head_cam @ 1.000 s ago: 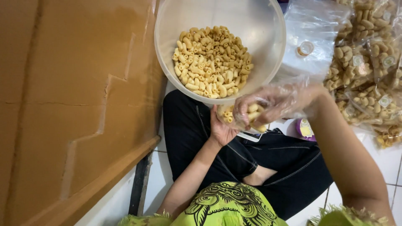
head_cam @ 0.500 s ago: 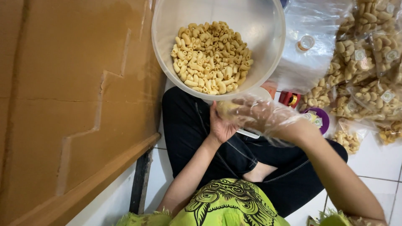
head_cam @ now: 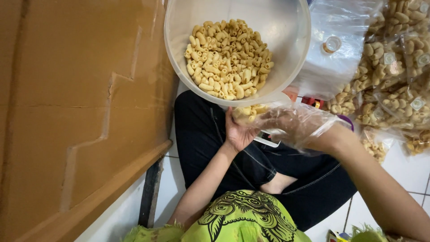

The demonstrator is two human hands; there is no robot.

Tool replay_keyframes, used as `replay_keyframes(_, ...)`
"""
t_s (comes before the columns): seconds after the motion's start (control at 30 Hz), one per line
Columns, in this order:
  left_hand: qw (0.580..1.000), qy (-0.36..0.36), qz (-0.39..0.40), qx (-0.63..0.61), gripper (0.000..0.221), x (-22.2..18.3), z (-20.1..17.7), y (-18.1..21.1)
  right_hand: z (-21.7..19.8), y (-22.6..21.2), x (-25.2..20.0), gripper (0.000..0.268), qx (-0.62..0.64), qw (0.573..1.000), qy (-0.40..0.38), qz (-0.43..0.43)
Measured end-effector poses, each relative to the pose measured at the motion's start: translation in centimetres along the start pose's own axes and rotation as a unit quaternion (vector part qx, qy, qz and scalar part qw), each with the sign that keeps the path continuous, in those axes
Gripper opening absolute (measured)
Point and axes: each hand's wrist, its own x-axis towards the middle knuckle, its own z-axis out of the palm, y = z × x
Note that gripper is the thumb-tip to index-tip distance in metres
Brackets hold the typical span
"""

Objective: The person fills small plastic bags with macaroni snacks from a large container, weighs them on a digital scale, and applies small labels to the bags.

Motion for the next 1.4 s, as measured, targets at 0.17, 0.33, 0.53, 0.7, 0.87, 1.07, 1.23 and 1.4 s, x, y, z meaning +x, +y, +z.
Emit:
replay_keyframes(0.17, 1.000, 0.009, 0.011, 0.014, 0.089, -0.1, 0.6, -0.2, 1.0, 0.5, -0.9, 0.034, -0.074, 0.997, -0.030, -0.017)
replay_keyframes(0.33, 1.000, 0.008, 0.003, 0.015, 0.088, -0.7, 1.3, -0.3, 1.6, 1.4, -1.7, 0.024, -0.171, 0.982, -0.068, -0.042)
replay_keyframes(0.53, 0.987, -0.151, 0.025, 0.039, 0.097, -0.7, 0.3, -0.5, -7.9, -6.3, -1.0, 0.031, 0.026, 0.962, -0.106, 0.252)
replay_keyframes(0.7, 0.995, -0.102, 0.011, 0.001, 0.094, 0.0, -1.4, -0.3, -10.6, 3.9, 11.8, 0.030, -0.197, 0.963, -0.027, 0.182)
replay_keyframes(0.87, 1.000, 0.021, 0.006, 0.008, 0.087, -0.4, 0.3, -0.3, -10.2, 5.5, 15.0, 0.029, -0.200, 0.963, -0.048, 0.176)
replay_keyframes(1.07, 1.000, 0.029, 0.004, 0.001, 0.085, -0.6, 0.9, -0.7, -8.0, 8.2, 18.4, 0.030, -0.189, 0.958, -0.118, 0.180)
replay_keyframes(1.23, 1.000, 0.011, -0.002, -0.004, 0.090, -0.5, 0.6, -0.5, -6.6, 11.1, 20.6, 0.031, -0.179, 0.953, -0.166, 0.181)
replay_keyframes(1.4, 1.000, -0.010, 0.005, -0.012, 0.094, -0.1, -0.4, -0.7, -5.6, 13.8, 22.4, 0.035, -0.165, 0.943, -0.223, 0.184)
